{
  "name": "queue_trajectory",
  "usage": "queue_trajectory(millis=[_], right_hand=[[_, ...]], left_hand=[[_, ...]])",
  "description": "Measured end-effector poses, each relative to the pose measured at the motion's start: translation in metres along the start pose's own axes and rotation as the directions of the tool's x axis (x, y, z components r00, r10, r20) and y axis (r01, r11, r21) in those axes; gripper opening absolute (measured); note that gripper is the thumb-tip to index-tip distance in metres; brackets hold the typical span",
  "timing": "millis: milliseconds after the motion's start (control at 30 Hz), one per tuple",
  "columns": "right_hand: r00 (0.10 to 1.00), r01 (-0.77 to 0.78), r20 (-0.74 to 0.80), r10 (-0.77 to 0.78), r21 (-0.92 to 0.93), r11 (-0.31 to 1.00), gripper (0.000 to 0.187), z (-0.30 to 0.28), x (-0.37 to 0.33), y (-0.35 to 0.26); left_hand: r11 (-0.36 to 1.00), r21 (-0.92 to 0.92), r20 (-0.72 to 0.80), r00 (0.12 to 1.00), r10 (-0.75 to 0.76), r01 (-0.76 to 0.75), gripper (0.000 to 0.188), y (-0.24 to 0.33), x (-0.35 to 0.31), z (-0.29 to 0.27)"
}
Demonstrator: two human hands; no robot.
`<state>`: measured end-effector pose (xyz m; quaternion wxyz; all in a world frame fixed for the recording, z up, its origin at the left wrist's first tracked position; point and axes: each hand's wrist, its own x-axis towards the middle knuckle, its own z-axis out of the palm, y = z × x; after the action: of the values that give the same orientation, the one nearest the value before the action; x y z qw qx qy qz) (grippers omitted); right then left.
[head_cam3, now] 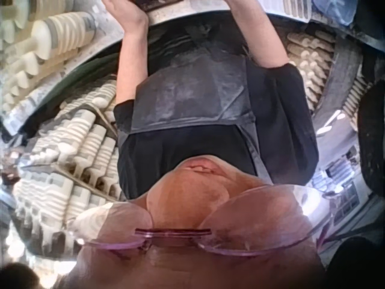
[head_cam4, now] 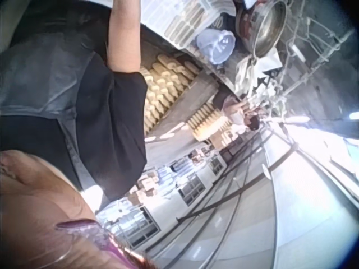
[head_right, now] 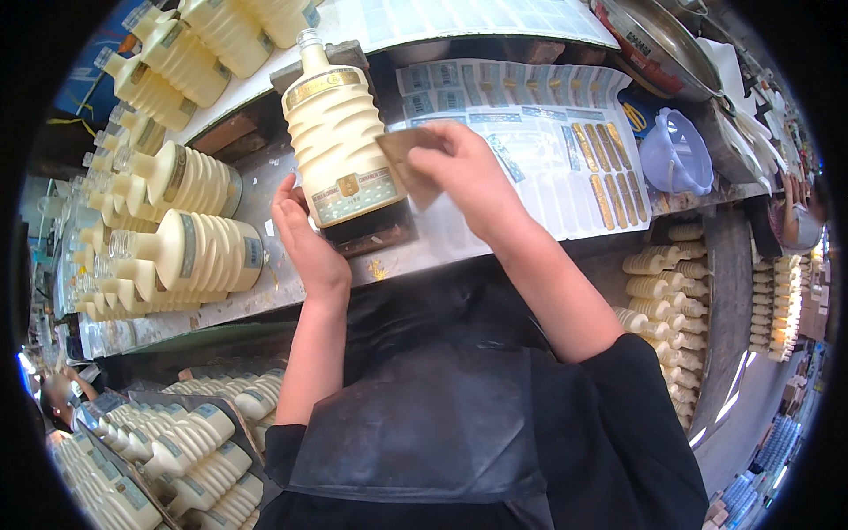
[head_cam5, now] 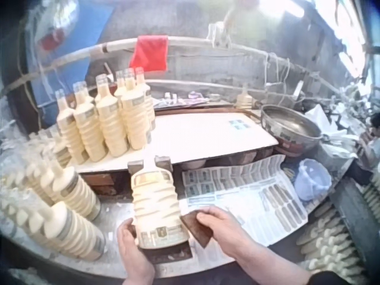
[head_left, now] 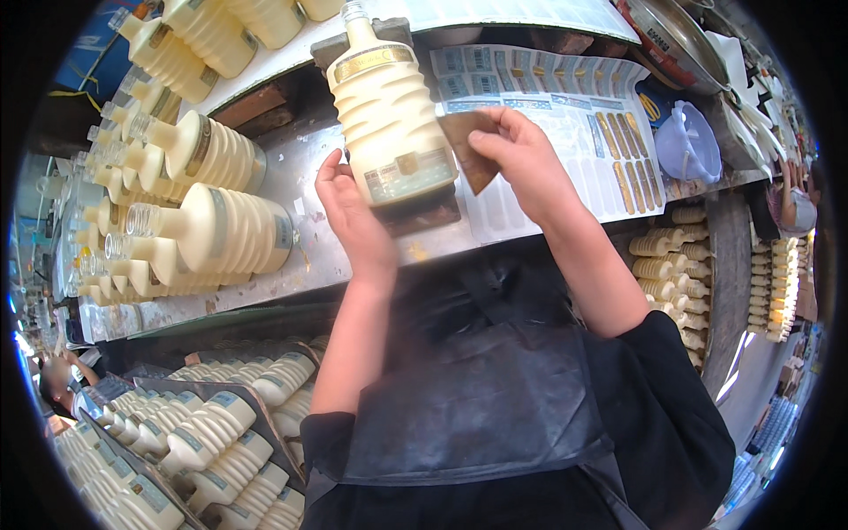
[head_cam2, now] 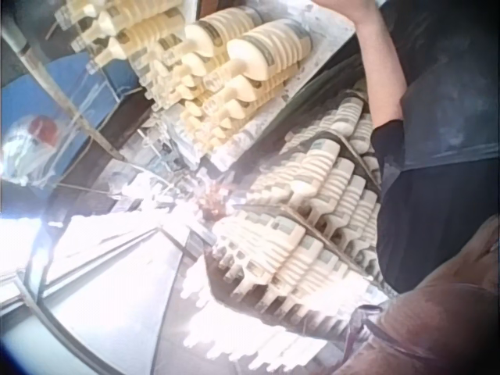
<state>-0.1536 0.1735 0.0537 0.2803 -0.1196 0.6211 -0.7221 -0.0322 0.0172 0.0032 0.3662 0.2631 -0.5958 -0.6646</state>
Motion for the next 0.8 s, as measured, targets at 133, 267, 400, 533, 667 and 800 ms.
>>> queue_trajectory(millis=[133, 267, 400, 533, 667, 800], right_hand=[[0.911, 0.405, 0.157, -0.381, -0.513, 0.757, 0.033, 0.039, -0.022, -0.008], [0.855, 0.419, -0.057, -0.515, -0.509, 0.752, 0.037, 0.026, 0.003, 0.033], [0.862, 0.403, -0.144, -0.486, -0.385, 0.83, 0.032, 0.019, 0.011, 0.038], [0.689, 0.644, 0.138, -0.711, -0.567, 0.513, 0.025, 0.015, -0.012, 0.028], [0.457, 0.856, 0.53, -0.714, -0.481, 0.19, 0.026, 0.036, -0.042, 0.012], [0.418, 0.748, 0.472, -0.776, -0.663, 0.0, 0.02, 0.044, -0.025, -0.001]], left_hand=[[0.932, 0.306, 0.035, 0.98, 0.194, -0.195, 0.051, -0.013, 0.0, 0.006], [0.968, 0.169, 0.076, 0.982, 0.173, -0.184, 0.045, -0.011, 0.002, 0.004], [0.995, 0.01, 0.097, 0.991, 0.095, -0.097, 0.041, -0.004, 0.003, 0.002], [0.996, -0.067, 0.135, 0.989, 0.06, -0.051, 0.042, -0.008, 0.008, -0.007], [0.99, -0.137, 0.139, 0.99, -0.002, 0.022, 0.042, -0.004, 0.01, -0.01], [0.977, -0.199, 0.159, 0.986, -0.04, 0.071, 0.037, 0.002, 0.012, -0.013]])
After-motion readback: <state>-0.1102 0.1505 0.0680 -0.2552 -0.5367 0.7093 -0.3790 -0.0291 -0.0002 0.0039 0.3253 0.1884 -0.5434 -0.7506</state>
